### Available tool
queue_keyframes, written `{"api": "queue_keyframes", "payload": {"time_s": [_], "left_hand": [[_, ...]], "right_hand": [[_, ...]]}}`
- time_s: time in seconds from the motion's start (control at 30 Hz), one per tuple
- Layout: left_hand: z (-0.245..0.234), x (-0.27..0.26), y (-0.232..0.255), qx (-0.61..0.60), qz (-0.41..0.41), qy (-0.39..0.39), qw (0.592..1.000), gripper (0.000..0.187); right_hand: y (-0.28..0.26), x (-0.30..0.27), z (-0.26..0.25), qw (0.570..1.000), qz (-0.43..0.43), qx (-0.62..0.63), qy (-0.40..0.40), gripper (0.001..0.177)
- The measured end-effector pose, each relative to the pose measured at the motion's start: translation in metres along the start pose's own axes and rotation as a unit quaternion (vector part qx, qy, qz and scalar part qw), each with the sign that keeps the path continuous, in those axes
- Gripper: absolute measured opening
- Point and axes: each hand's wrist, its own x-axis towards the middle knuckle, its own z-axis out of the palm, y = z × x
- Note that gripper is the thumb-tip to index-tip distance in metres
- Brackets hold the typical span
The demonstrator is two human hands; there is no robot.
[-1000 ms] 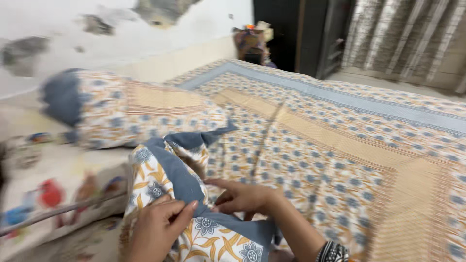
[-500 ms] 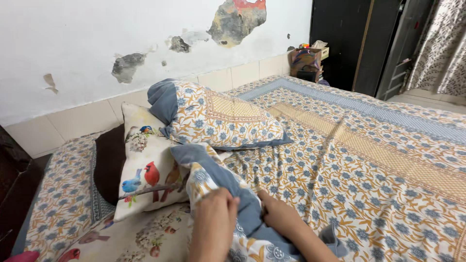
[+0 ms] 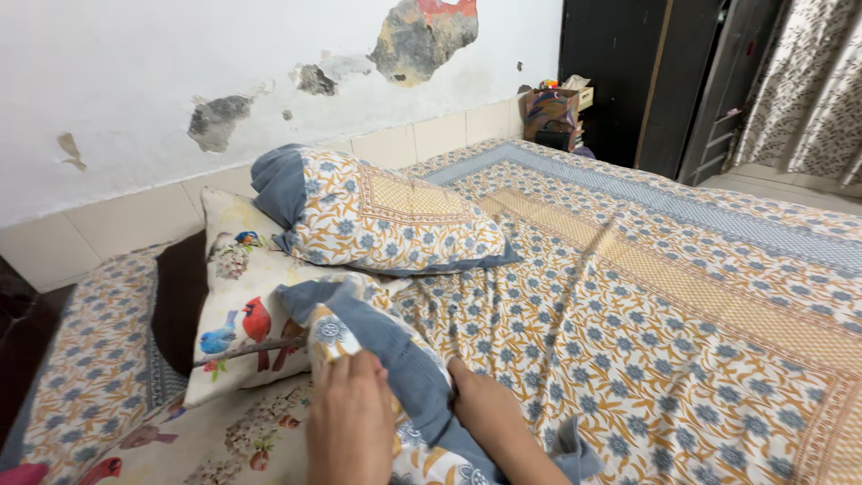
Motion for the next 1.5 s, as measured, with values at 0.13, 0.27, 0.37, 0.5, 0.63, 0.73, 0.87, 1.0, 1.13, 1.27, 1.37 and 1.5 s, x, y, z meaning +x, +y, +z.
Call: {"api": "queue_keyframes", "payload": {"time_s": [0.13, 0.27, 0.37, 0.5, 0.63, 0.73, 0.87, 1.0, 1.13, 1.27, 1.37, 1.5], "left_hand": [[0.002, -0.002, 0.005, -0.015, 0.001, -0.086, 0.996, 0.013], [0.015, -0.015, 0.001, -0.026, 0.131, -0.165, 0.977, 0.015], [0.026, -0.021, -0.003, 0.008, 0.174, -0.306, 0.936, 0.023], [0.029, -0.040, -0.001, 0.044, 0.151, -0.356, 0.921, 0.028], [0.008, -0.049, 0.006, -0.003, 0.280, 0.053, 0.958, 0.029], [-0.010, -0.047, 0.018, -0.035, 0.207, 0.111, 0.971, 0.022], [-0.020, -0.048, 0.028, -0.011, 0.093, 0.017, 0.995, 0.019], [-0.012, -0.066, 0.031, 0.043, 0.049, -0.051, 0.997, 0.023], [0.010, -0.086, 0.021, 0.017, 0.035, -0.133, 0.990, 0.026], [0.035, -0.096, 0.010, -0.075, 0.018, -0.199, 0.977, 0.022], [0.044, -0.097, -0.001, -0.155, 0.062, -0.170, 0.971, 0.019], [0.042, -0.096, -0.008, -0.107, 0.182, 0.028, 0.977, 0.018]], "right_hand": [[0.006, -0.008, 0.005, 0.999, 0.039, -0.034, 0.016, 0.020], [0.010, -0.017, 0.012, 0.997, 0.052, -0.063, -0.013, 0.035], [0.012, -0.029, 0.019, 0.996, 0.053, -0.070, -0.008, 0.034], [0.010, -0.042, 0.019, 0.996, 0.046, -0.080, 0.003, 0.024], [-0.007, -0.033, 0.001, 0.993, 0.084, -0.073, -0.026, 0.019], [-0.015, -0.037, -0.011, 0.993, 0.099, -0.059, -0.029, 0.020], [-0.024, -0.039, -0.016, 0.993, 0.104, -0.053, -0.029, 0.020], [-0.019, -0.045, -0.009, 0.998, 0.065, -0.018, -0.014, 0.021], [-0.009, -0.038, 0.002, 0.999, 0.015, -0.013, -0.035, 0.022], [0.008, -0.026, 0.011, 0.994, 0.018, -0.026, -0.106, 0.024], [0.032, -0.023, 0.022, 0.997, -0.045, 0.018, -0.058, 0.032], [0.061, -0.016, 0.028, 0.995, 0.001, 0.081, -0.054, 0.018]]}}
